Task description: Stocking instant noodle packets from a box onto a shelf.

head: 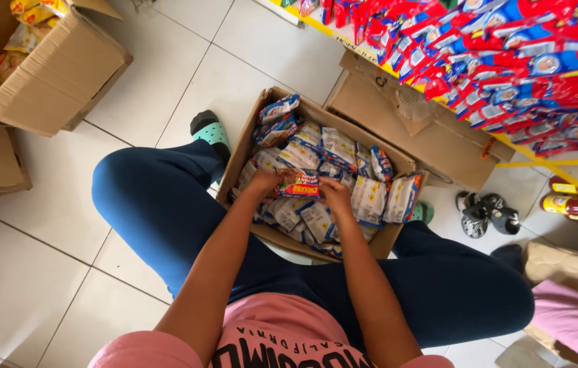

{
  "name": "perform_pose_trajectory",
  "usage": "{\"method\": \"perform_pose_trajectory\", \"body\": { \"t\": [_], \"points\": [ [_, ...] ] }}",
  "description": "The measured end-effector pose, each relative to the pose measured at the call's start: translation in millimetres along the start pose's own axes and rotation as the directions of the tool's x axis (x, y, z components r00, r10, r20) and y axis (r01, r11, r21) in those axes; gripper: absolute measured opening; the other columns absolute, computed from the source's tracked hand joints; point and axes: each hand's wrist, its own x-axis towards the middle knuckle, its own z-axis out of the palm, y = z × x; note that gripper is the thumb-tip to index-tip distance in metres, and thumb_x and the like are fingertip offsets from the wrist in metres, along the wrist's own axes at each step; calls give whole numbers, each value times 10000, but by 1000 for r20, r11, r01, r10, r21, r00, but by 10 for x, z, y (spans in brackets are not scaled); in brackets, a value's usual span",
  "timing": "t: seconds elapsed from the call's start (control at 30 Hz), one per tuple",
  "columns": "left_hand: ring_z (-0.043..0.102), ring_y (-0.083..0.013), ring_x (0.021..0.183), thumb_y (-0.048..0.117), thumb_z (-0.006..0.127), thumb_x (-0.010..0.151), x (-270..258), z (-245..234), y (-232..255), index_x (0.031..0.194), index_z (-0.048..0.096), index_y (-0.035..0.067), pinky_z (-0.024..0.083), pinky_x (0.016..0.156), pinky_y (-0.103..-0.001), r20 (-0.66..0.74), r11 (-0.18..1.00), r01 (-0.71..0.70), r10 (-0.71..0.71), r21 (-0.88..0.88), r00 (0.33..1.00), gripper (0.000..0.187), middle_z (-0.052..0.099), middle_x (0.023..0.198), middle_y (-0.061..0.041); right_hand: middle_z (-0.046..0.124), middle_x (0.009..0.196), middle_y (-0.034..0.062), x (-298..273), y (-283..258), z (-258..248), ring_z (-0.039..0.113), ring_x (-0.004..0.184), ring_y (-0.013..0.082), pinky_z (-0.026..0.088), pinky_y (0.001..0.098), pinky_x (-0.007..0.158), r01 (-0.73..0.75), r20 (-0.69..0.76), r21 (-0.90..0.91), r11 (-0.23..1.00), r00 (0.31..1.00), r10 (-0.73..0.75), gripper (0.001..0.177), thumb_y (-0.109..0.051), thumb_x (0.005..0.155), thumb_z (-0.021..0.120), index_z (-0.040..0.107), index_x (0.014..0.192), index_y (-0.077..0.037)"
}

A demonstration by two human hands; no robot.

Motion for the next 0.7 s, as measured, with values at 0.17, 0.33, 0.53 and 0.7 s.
{"method": "perform_pose_trajectory", "body": {
  "t": [0.17, 0.33, 0.53, 0.7],
  "points": [
    [600, -275, 537, 206, 749, 847, 43, 40, 82, 801, 692, 75, 498, 512, -522, 14, 992, -128, 128, 9, 992, 150, 620, 599, -92, 742, 944, 73, -40, -163, -53, 636, 779, 151, 491, 305, 668, 137, -20, -159, 978, 990, -142, 239, -102, 968, 702, 781, 1182, -30],
    [581, -135, 595, 203, 846, 826, 427, 68, 152, 792, 728, 6, 475, 528, -353, -48, 767, -641, 642, 34, 765, 231, 671, 693, -66, 769, 1072, 62, -164, -545, -36, 703, 941, 108, 556, 256, 841, 402, -23, -45, 915, 915, -403, 279, -79, 950, 704, 744, 1203, 32],
    [644, -81, 663, 156, 786, 828, -980, -102, 1127, 919, 761, 20, 517, 614, -267, -73, 596, -797, 803, 97, 591, 166, 727, 733, -24, 733, 1184, 79, -647, -1339, 46, 678, 1040, 128, 542, 272, 929, 632, -10, -35, 774, 775, -632, 283, -71, 985, 686, 710, 1249, 29],
    [629, -81, 711, 150, 745, 886, -2008, -132, 1768, 1043, 761, 17, 519, 658, -267, -12, 457, -889, 889, 23, 457, 206, 731, 796, -31, 717, 1251, 126, -1249, -2150, 96, 656, 1167, 170, 517, 303, 1010, 841, 15, -232, 489, 505, -863, 270, -40, 984, 685, 709, 1243, 34]
  ]
}}
